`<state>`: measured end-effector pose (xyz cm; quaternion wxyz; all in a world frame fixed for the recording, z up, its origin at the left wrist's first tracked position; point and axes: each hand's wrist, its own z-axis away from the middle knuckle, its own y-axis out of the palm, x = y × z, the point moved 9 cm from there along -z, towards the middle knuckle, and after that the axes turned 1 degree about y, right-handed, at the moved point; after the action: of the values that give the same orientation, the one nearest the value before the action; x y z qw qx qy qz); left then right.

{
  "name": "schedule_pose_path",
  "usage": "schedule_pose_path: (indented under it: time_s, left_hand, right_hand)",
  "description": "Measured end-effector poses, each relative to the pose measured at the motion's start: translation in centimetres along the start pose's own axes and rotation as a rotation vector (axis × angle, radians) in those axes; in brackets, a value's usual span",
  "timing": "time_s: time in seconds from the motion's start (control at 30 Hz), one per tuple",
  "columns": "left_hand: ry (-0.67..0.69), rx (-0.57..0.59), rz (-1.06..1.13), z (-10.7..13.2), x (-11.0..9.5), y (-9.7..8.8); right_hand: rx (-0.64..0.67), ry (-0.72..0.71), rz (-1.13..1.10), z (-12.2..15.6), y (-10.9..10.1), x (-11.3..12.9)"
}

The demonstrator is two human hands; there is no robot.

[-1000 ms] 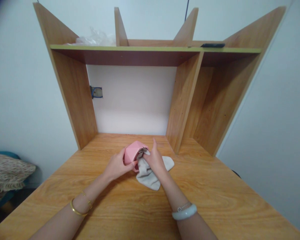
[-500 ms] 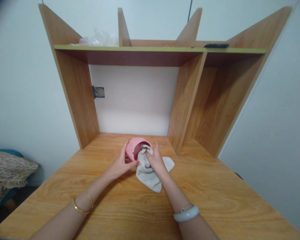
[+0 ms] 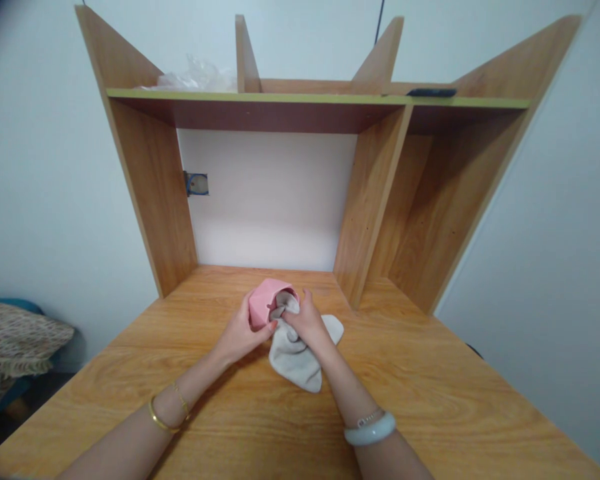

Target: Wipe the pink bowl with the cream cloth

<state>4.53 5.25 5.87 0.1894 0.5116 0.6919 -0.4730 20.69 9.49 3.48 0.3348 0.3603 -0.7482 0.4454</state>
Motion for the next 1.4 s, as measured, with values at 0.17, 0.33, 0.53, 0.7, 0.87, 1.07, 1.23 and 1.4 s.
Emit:
schedule_pose_path:
  time_s: [0.17, 0.33, 0.53, 0.7, 0.87, 1.07, 1.23, 1.4]
  left_hand:
    - [-0.089, 0.085, -0.201, 0.3, -0.2, 0.3]
    - [-0.084, 0.083, -0.281, 0.1, -0.5, -0.4]
    - [-0.083, -0.023, -0.122, -0.3, 0.7, -1.4]
    - [-0.111, -0.046, 0.237, -0.6, 1.8, -0.7]
    - [-0.101, -0.021, 0.413, -0.8, 1.5, 0.5]
    - [-0.076, -0.038, 0.223, -0.7, 1.5, 0.1]
    - [-0.041, 0.007, -0.043, -0.4, 0.6, -0.2]
    - [-0.040, 0.057, -0.154, -0.1, 0.2, 0.3]
  right_hand:
    - [-0.022, 0.030, 0.272, 0.3, -1.9, 1.1]
    - [0.038, 0.012, 0.346, 1.0, -1.3, 2.0]
    - [0.061, -0.052, 0.154, 1.0, -0.1, 1.9]
    - [0.009, -0.026, -0.013, 0.6, -0.2, 0.9]
    - [-0.028, 0.044, -0.091, 0.4, -0.2, -0.4]
    - [0.042, 0.157, -0.052, 0.2, 1.2, -1.9]
    - [0.008, 0.146, 0.133, 0.1, 0.0, -1.1]
    - [-0.028, 0.067, 0.295, 0.5, -1.3, 0.5]
